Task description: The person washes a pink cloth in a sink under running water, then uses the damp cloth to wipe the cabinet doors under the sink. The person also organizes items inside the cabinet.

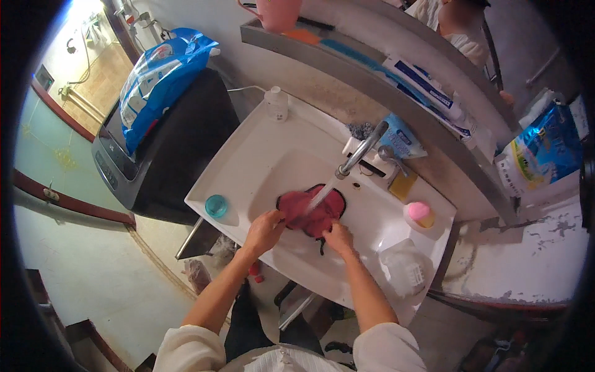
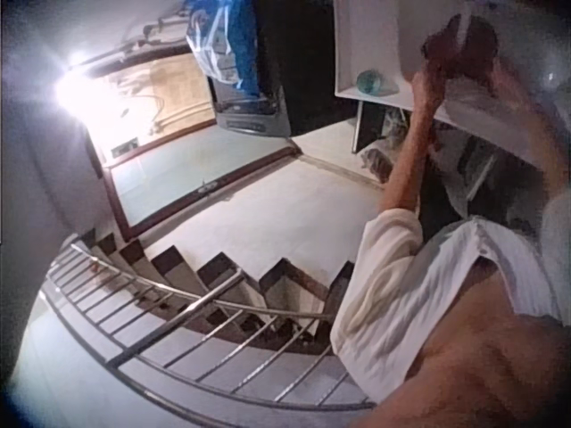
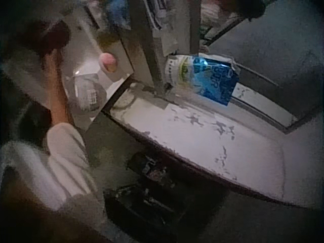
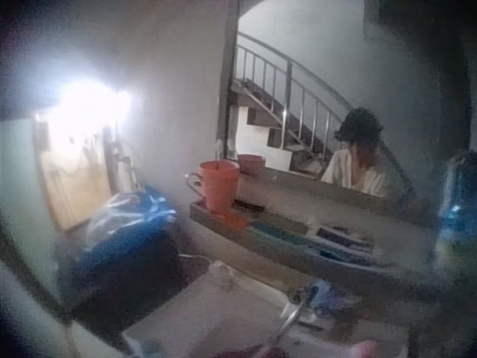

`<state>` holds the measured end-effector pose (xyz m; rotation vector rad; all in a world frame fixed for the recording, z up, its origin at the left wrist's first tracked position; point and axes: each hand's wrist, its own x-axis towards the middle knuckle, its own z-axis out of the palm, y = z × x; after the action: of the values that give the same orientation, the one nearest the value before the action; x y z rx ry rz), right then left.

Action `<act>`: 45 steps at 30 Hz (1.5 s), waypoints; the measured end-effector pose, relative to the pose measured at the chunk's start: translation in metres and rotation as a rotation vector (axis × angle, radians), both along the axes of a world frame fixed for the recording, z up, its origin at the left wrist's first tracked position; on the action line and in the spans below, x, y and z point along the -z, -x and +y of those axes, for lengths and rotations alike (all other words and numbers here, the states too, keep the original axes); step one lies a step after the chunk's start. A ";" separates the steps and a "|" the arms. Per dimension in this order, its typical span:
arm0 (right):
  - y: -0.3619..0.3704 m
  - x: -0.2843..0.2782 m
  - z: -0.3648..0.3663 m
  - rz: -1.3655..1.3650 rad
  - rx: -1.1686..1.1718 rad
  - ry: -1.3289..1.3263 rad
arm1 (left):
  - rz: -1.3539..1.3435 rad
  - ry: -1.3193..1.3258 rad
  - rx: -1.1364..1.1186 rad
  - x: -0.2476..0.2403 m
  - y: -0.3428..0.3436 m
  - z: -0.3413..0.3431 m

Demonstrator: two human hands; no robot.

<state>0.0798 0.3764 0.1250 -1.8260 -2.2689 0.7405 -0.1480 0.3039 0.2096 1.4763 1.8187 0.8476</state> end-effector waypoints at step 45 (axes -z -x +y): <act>-0.025 0.027 -0.026 -0.310 -0.247 -0.401 | -0.331 -0.031 0.069 -0.079 -0.071 0.066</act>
<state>0.1052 0.3508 0.0980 -1.5764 -2.6236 0.0079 -0.0774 0.3701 0.2888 1.3200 1.5084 1.0224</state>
